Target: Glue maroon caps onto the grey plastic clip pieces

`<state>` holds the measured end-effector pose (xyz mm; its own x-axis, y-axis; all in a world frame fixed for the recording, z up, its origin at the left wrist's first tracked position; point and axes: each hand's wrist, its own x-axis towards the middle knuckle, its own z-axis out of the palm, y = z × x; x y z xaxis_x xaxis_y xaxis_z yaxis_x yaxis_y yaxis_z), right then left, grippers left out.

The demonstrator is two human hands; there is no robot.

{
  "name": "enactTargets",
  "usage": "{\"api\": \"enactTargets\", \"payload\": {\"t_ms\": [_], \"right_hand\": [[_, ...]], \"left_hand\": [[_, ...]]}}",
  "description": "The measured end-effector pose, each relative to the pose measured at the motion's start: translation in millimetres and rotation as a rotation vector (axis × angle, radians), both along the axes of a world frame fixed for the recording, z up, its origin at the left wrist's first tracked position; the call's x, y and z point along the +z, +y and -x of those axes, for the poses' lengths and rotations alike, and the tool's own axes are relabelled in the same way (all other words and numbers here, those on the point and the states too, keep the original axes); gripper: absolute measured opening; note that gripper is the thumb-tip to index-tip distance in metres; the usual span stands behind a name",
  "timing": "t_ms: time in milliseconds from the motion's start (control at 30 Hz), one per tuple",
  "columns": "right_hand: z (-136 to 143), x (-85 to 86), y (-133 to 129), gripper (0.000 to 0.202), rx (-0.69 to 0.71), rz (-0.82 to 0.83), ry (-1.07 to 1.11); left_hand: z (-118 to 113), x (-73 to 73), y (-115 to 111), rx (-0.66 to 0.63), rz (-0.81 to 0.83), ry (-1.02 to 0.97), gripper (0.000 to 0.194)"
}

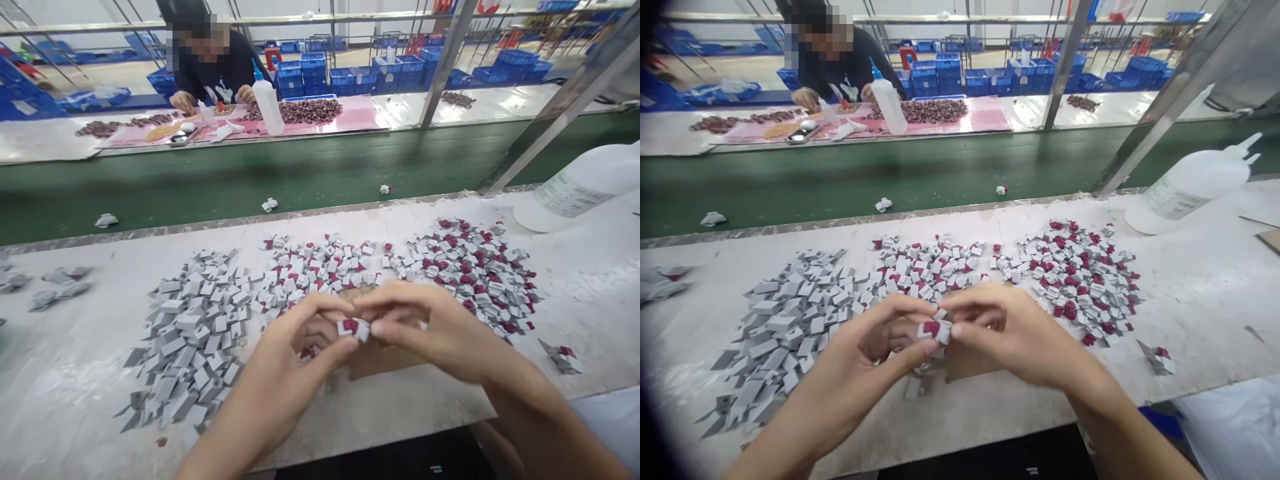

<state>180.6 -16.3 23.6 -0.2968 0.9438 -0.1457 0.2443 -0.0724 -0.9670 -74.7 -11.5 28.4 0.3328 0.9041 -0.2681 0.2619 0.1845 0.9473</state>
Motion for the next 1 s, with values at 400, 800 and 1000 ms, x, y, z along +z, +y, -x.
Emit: {"api": "enactTargets", "payload": {"t_ms": [400, 800, 1000], "right_hand": [[-35.1, -48.6, 258.3, 0.036, -0.231, -0.141, -0.724], [-67.3, -6.6, 129.2, 0.028, -0.179, -0.127, -0.529], [-85.0, -32.3, -1.6, 0.031, -0.295, -0.218, -0.510]], "left_hand": [[-52.7, 2.0, 192.5, 0.072, -0.204, 0.538, 0.011], [-143.9, -63.5, 285.7, -0.022, -0.104, 0.625, 0.035], [-89.7, -20.7, 241.8, -0.111, -0.209, 0.714, 0.049]]}}
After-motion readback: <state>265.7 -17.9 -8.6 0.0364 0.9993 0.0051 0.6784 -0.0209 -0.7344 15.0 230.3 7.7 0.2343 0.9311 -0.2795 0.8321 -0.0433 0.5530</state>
